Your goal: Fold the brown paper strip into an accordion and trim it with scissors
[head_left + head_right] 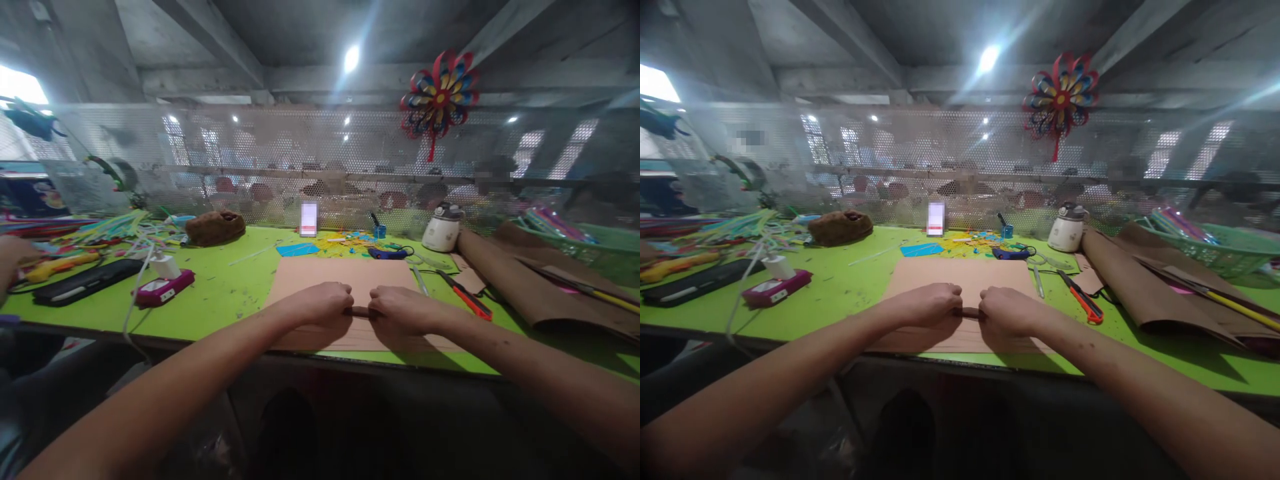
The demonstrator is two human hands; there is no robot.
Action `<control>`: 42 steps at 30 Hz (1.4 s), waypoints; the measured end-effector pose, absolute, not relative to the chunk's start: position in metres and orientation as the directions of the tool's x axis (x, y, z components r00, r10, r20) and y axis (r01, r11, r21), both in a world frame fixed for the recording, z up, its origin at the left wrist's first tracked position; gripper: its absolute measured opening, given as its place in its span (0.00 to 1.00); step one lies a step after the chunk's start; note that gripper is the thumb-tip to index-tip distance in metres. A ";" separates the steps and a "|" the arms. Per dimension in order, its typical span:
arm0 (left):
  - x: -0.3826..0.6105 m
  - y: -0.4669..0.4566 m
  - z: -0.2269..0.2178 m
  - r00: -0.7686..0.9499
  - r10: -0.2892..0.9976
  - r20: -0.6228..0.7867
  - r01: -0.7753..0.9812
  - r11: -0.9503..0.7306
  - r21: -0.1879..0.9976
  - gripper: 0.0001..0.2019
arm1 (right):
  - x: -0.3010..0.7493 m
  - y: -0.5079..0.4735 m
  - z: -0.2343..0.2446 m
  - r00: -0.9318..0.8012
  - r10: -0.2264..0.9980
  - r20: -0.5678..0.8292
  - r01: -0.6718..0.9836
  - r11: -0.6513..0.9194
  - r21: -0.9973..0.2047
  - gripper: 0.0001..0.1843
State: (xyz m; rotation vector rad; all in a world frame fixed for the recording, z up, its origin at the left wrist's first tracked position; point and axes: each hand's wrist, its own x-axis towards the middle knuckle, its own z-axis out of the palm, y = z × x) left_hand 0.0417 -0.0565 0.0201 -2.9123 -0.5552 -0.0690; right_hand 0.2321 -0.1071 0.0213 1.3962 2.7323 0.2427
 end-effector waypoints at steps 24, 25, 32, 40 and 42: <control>0.017 -0.071 0.016 0.912 0.336 0.236 0.331 -0.942 0.060 0.11 | 0.236 -0.109 -0.004 -0.652 0.718 0.242 0.756 0.639 0.142 0.07; 0.017 -0.072 0.018 0.915 0.332 0.231 0.323 -0.943 0.074 0.11 | 0.236 -0.110 -0.004 -0.658 0.713 0.242 0.751 0.647 0.134 0.07; 0.015 -0.076 0.020 0.912 0.328 0.248 0.326 -0.944 0.051 0.08 | 0.249 -0.117 0.001 -0.678 0.702 0.218 0.733 0.665 0.143 0.06; 0.009 -0.063 0.012 0.850 0.434 0.298 0.415 -0.901 0.128 0.08 | 0.277 -0.118 -0.015 -0.436 0.829 0.350 0.780 0.542 -0.313 0.15; 0.009 -0.054 0.009 0.831 0.476 0.289 0.435 -0.879 0.197 0.08 | 0.278 -0.119 -0.013 -0.339 0.887 0.315 0.690 0.461 -0.558 0.22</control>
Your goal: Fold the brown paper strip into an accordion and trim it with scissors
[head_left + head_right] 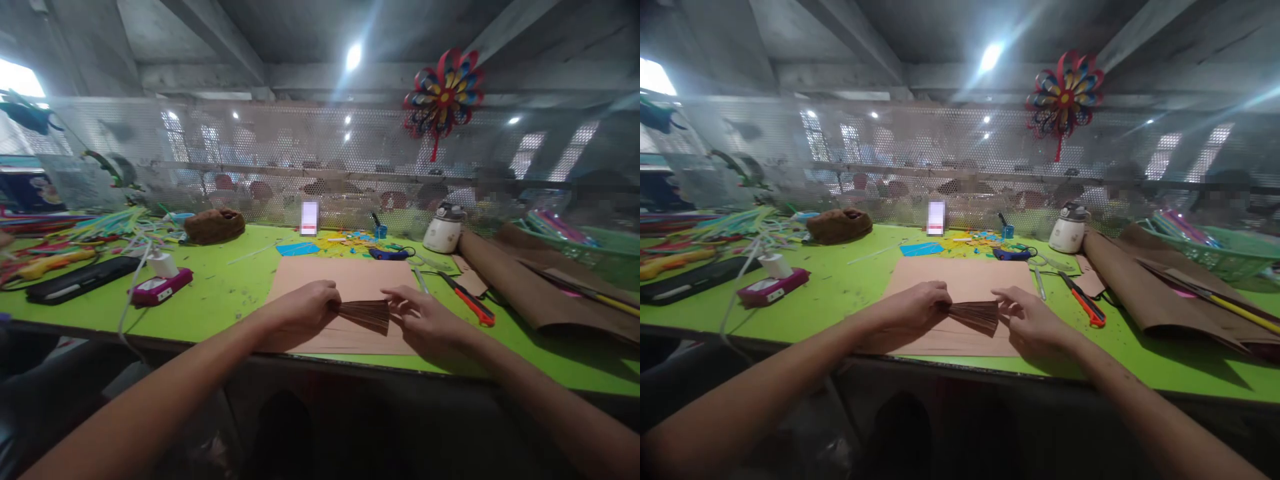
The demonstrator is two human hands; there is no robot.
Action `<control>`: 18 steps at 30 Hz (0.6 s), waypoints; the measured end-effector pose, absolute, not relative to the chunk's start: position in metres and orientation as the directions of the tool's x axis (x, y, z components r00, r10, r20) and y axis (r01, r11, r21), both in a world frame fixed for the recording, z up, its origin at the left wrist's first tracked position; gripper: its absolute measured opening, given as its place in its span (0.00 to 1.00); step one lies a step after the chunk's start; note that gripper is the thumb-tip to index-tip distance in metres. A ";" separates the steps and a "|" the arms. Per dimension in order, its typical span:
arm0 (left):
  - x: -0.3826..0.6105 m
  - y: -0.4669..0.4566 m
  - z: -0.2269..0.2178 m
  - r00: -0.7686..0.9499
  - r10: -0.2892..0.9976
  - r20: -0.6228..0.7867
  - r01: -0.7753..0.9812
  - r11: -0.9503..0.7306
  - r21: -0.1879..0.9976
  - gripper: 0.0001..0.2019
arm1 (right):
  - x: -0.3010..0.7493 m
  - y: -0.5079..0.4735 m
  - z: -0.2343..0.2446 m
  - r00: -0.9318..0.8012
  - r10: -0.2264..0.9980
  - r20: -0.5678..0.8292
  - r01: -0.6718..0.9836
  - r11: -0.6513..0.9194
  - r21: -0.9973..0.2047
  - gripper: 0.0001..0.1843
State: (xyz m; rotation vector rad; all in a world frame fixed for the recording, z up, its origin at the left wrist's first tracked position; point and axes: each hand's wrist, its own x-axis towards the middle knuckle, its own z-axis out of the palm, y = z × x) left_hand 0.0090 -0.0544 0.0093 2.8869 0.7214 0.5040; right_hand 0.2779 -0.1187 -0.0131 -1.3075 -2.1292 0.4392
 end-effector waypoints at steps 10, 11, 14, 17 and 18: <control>0.002 -0.039 0.010 0.789 0.611 -0.063 0.320 -0.320 0.892 0.14 | 0.251 -0.101 0.009 -0.197 0.945 0.260 0.362 0.316 -0.877 0.29; 0.002 -0.040 0.012 0.804 0.590 -0.073 0.272 -0.255 0.928 0.14 | 0.249 -0.098 0.012 -0.178 0.941 0.287 0.323 0.332 -0.886 0.25; 0.002 -0.042 0.019 0.824 0.563 -0.065 0.166 -0.131 0.977 0.12 | 0.246 -0.092 0.021 -0.165 0.930 0.327 0.218 0.358 -0.908 0.14; 0.007 -0.042 0.023 0.842 0.533 -0.079 0.124 -0.050 0.991 0.11 | 0.244 -0.085 0.025 -0.219 0.929 0.300 0.044 0.316 -0.948 0.14; 0.009 -0.041 0.023 0.849 0.522 -0.086 0.113 -0.020 0.993 0.11 | 0.244 -0.082 0.026 -0.231 0.929 0.291 -0.019 0.294 -0.956 0.15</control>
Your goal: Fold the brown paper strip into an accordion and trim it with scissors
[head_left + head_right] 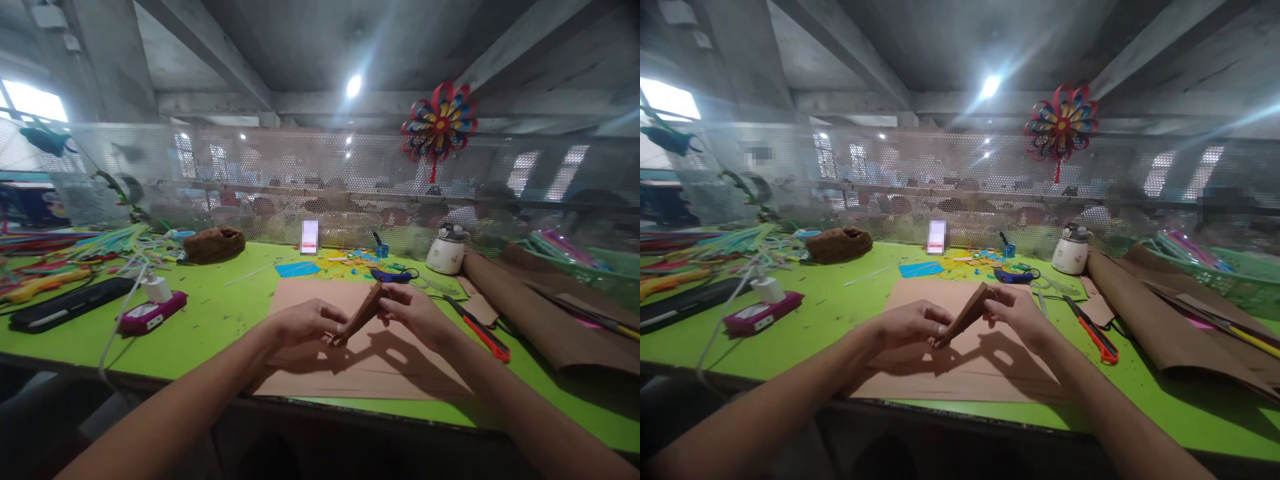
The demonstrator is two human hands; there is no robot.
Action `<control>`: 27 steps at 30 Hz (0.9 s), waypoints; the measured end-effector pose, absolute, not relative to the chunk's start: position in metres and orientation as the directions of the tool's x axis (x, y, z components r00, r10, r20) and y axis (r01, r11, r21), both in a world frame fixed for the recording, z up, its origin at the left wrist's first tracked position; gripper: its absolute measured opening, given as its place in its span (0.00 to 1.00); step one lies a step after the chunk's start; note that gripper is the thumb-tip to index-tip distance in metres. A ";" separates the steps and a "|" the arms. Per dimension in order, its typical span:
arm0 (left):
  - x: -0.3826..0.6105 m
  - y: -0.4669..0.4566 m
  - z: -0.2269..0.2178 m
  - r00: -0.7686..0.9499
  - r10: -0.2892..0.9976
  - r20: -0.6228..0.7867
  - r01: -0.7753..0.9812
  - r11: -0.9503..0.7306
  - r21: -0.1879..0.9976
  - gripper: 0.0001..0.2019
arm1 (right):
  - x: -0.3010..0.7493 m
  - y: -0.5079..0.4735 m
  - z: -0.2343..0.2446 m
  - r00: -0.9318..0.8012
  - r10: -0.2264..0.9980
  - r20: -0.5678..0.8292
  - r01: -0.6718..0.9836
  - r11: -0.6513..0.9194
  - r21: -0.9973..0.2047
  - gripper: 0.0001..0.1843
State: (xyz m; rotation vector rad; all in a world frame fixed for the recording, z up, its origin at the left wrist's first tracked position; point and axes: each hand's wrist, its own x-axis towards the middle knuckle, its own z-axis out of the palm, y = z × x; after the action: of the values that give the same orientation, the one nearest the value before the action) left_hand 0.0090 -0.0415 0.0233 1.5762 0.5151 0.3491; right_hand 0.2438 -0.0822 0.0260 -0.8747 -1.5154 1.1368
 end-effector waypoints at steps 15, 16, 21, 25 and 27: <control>0.049 -0.021 0.029 0.853 0.518 -0.063 -0.075 0.241 0.968 0.11 | 0.243 -0.046 0.031 -0.273 0.935 0.225 -0.230 0.163 -0.959 0.21; 0.050 -0.020 0.027 0.845 0.531 -0.062 -0.079 0.238 0.968 0.10 | 0.244 -0.044 0.028 -0.267 0.938 0.221 -0.229 0.161 -0.960 0.21; 0.049 -0.016 0.016 0.796 0.600 -0.081 -0.056 0.207 0.977 0.08 | 0.254 -0.042 0.018 -0.284 0.932 0.226 -0.098 0.206 -0.974 0.25; 0.049 -0.018 0.010 0.725 0.688 -0.041 -0.067 0.129 0.989 0.07 | 0.257 -0.046 0.017 -0.262 0.936 0.235 -0.073 0.224 -0.972 0.29; 0.050 -0.024 0.009 0.704 0.709 -0.028 -0.051 0.090 0.995 0.05 | 0.255 -0.047 0.016 -0.216 0.946 0.240 -0.081 0.228 -0.970 0.27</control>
State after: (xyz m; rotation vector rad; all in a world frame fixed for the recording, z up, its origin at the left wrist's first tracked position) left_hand 0.0497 -0.0235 0.0093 1.3770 0.5985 0.6185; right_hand 0.2553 -0.0473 0.0163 -0.8756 -1.4332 1.2133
